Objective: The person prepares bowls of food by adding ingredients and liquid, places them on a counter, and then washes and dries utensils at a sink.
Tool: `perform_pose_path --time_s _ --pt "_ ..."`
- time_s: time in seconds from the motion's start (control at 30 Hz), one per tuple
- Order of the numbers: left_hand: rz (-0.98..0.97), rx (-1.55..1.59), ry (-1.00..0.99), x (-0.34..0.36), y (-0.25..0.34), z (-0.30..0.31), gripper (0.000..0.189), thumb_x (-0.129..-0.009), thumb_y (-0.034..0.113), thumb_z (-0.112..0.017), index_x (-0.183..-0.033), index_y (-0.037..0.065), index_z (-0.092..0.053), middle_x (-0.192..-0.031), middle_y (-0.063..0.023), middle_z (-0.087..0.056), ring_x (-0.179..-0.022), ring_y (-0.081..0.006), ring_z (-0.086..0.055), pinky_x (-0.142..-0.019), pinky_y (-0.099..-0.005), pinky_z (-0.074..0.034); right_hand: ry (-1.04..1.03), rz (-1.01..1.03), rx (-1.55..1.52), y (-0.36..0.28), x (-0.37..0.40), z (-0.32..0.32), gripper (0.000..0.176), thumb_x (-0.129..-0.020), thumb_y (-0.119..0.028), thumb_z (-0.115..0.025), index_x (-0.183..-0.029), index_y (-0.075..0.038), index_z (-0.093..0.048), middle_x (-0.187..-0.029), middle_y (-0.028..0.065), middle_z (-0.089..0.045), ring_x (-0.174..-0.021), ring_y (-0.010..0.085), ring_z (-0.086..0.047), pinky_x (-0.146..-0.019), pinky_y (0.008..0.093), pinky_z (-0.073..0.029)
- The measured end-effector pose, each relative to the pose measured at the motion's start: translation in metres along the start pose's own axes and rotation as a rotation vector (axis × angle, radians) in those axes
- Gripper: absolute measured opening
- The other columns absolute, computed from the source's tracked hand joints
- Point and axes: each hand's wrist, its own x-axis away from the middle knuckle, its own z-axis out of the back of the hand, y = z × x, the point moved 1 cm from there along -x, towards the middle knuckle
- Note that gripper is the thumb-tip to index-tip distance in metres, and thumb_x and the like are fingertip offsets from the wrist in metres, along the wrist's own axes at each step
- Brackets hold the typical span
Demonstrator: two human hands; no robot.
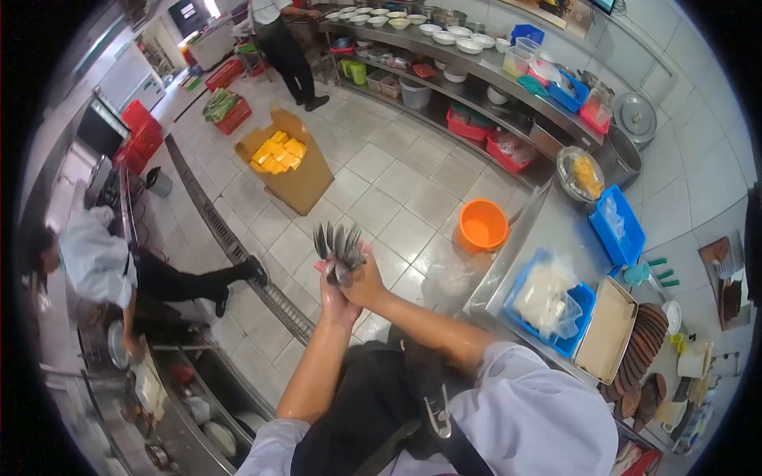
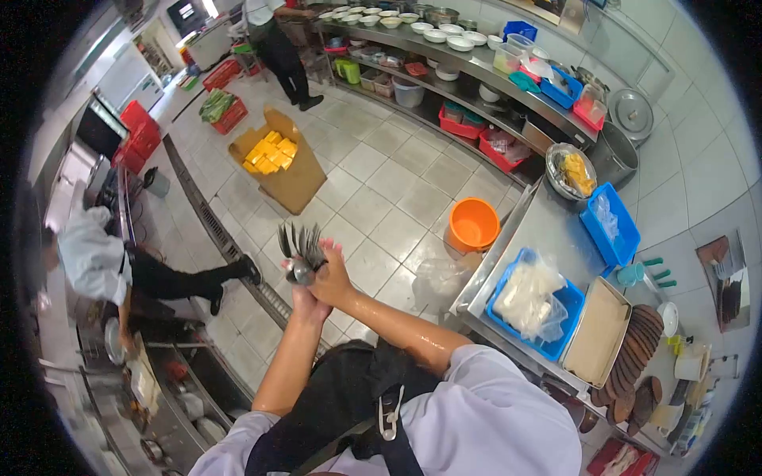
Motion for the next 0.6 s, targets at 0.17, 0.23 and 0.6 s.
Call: perform_pose_path --time_s 0.17,0.23,0.6 --pt "0.162 -0.04 -0.068 -0.118 0.021 -0.074 0.042 -0.105 0.043 -0.051 -0.123 0.008 -0.065 -0.117 -0.0084 -0.07 -0.106 -0.023 -0.069 -0.101 -0.039 -0.052 0.016 0.325 0.424 0.026 -0.133 0.058 0.024 -0.085 -0.006 -0.071 -0.108 -0.001 -0.073 -0.098 0.0134 -0.075 -0.089 0.0231 -0.07 -0.086 0.0383 -0.051" --pt "0.218 -0.026 -0.096 -0.188 0.002 -0.061 0.043 -0.106 0.043 -0.05 -0.125 0.007 -0.064 -0.118 -0.0083 -0.07 -0.107 -0.0226 -0.069 -0.101 -0.0388 -0.052 0.012 -0.078 -0.05 0.062 -0.176 0.078 0.017 -0.084 -0.006 -0.071 -0.1 -0.002 -0.075 -0.094 0.0134 -0.074 -0.083 0.0243 -0.07 -0.076 0.0381 -0.052" --pt "0.614 -0.233 -0.197 -0.492 -0.054 -0.254 0.047 -0.104 0.025 -0.041 -0.142 0.003 -0.055 -0.134 -0.0111 -0.064 -0.116 -0.0248 -0.061 -0.104 -0.039 -0.05 0.341 -0.077 -0.091 0.212 -0.397 0.257 0.038 -0.093 -0.014 -0.072 -0.128 -0.005 -0.062 -0.13 0.0091 -0.064 -0.113 0.0238 -0.065 -0.106 0.0433 -0.044"
